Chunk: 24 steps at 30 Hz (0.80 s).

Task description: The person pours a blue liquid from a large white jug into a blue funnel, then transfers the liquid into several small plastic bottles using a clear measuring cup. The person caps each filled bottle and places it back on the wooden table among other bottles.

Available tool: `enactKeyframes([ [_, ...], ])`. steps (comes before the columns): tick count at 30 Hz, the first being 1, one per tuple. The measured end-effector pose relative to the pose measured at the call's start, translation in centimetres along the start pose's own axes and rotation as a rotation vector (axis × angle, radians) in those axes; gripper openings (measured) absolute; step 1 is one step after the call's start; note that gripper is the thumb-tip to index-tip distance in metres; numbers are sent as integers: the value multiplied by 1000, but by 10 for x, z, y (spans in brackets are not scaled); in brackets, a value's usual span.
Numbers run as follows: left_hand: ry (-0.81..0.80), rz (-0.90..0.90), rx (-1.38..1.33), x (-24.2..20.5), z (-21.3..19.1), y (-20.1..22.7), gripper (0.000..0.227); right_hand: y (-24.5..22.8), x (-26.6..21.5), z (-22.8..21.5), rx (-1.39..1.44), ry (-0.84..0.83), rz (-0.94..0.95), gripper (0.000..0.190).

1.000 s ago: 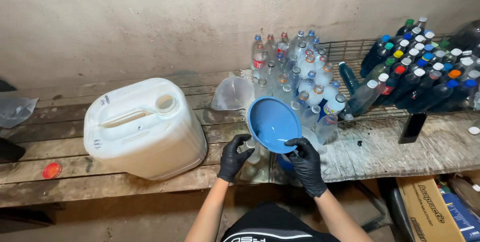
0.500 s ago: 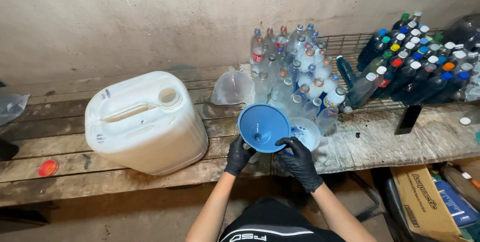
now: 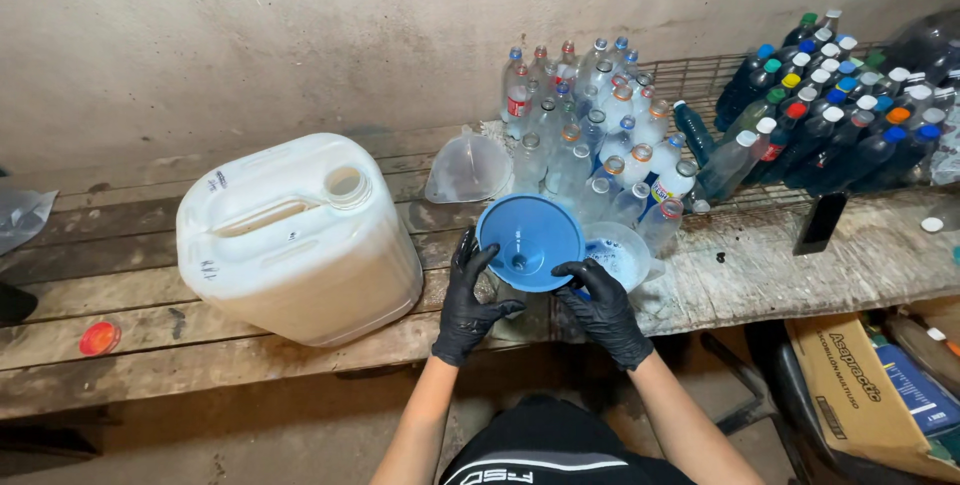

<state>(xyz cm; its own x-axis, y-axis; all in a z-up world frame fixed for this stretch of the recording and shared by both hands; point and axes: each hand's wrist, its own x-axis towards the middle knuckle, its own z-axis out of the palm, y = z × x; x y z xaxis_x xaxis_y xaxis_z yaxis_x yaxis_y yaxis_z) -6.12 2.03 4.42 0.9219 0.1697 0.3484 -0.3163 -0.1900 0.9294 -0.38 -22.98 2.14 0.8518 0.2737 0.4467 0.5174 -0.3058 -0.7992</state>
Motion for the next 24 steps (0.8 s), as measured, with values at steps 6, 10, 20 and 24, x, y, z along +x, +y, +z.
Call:
enactKeyframes([
  [6,69,-13,33,-6,4,-10,81,-18,-11,1,65,126,-11,50],
  [10,78,5,36,-4,4,-18,84,16,-38,-13,114,346,214,44],
  [20,123,-62,89,-9,6,-34,89,123,-76,-18,371,692,714,28],
  [24,114,-80,41,-13,2,-18,88,-22,-22,-2,230,509,588,52],
])
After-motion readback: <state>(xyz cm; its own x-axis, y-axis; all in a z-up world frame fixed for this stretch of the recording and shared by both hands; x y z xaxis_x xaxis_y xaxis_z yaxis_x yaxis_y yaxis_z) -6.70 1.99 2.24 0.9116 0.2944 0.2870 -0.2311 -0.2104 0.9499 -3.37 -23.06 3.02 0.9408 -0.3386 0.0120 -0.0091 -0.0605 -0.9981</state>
